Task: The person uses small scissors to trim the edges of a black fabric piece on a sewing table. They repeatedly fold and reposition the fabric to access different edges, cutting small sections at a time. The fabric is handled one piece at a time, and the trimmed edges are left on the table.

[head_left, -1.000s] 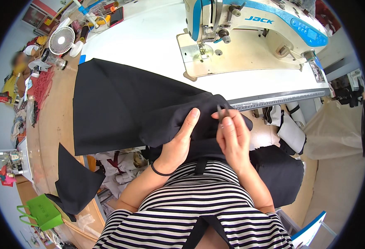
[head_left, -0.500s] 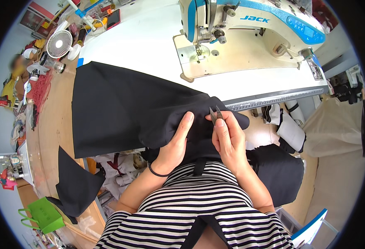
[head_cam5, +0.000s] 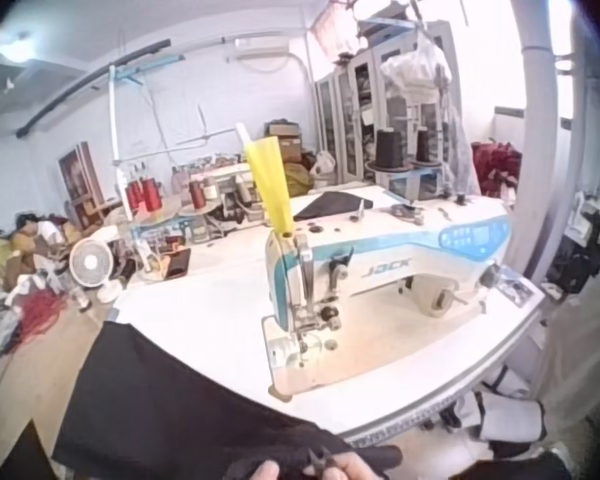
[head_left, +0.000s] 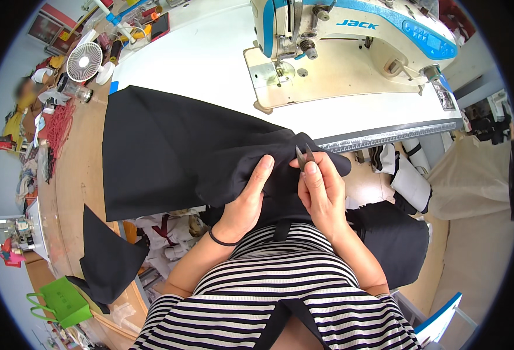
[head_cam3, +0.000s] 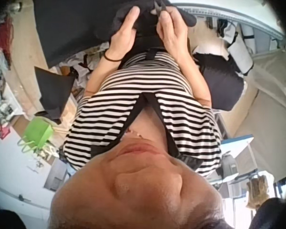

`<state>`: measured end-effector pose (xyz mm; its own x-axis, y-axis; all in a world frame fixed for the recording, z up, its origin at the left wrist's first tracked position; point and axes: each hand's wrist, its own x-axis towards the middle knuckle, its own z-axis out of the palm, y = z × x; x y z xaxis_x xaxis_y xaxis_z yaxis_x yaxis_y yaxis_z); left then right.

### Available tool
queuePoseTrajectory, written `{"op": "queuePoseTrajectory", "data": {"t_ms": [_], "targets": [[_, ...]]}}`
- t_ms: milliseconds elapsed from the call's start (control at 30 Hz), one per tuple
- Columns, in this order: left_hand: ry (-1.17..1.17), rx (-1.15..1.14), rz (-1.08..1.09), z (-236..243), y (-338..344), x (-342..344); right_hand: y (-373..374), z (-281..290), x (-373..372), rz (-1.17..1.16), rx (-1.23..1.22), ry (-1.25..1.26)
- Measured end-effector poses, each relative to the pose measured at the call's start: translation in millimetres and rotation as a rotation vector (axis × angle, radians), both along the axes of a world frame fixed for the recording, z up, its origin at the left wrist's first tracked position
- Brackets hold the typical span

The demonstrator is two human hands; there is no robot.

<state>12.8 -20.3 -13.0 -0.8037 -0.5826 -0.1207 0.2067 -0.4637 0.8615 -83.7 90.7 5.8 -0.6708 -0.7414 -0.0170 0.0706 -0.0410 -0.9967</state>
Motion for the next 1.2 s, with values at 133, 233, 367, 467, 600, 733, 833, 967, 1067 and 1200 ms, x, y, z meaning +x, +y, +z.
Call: {"op": "queuePoseTrajectory", "data": {"t_ms": [133,233,367,467,600,733,833,967,1067,1200], "targets": [[0.001,-0.231,0.099,13.8,8.3,-9.7,4.1,-10.2,2.3,-0.005,-0.277,-0.155],[0.005,-0.221,0.087,16.5,10.3,-12.8,4.4,-11.3,2.5,-0.050,-0.339,-0.160],[-0.012,-0.238,0.079,17.5,12.7,-15.7,5.3,-10.4,3.0,-0.057,-0.396,-0.268],[-0.042,-0.462,0.095,24.2,11.6,-16.6,4.8,-7.9,1.0,-0.116,-0.453,-0.331],[-0.133,-0.451,0.229,0.6,1.4,-7.4,9.6,4.0,-31.4,-0.280,-0.663,-0.358],[-0.119,-0.398,0.179,5.3,2.2,-6.9,14.8,10.7,-25.7,-0.291,-0.252,-0.089],[-0.081,-0.304,0.143,4.1,2.1,-8.2,11.0,4.8,-20.9,-0.154,0.030,0.254],[-0.081,-0.295,0.150,-1.5,2.9,-7.5,-0.7,8.3,-20.9,-0.150,0.219,0.490],[-0.089,-0.399,0.144,0.1,1.6,-7.6,-3.6,7.9,-18.6,-0.210,0.161,0.490],[-0.112,-0.591,0.140,8.6,1.5,-4.9,-5.3,10.7,-20.0,-0.219,0.139,0.468]]}}
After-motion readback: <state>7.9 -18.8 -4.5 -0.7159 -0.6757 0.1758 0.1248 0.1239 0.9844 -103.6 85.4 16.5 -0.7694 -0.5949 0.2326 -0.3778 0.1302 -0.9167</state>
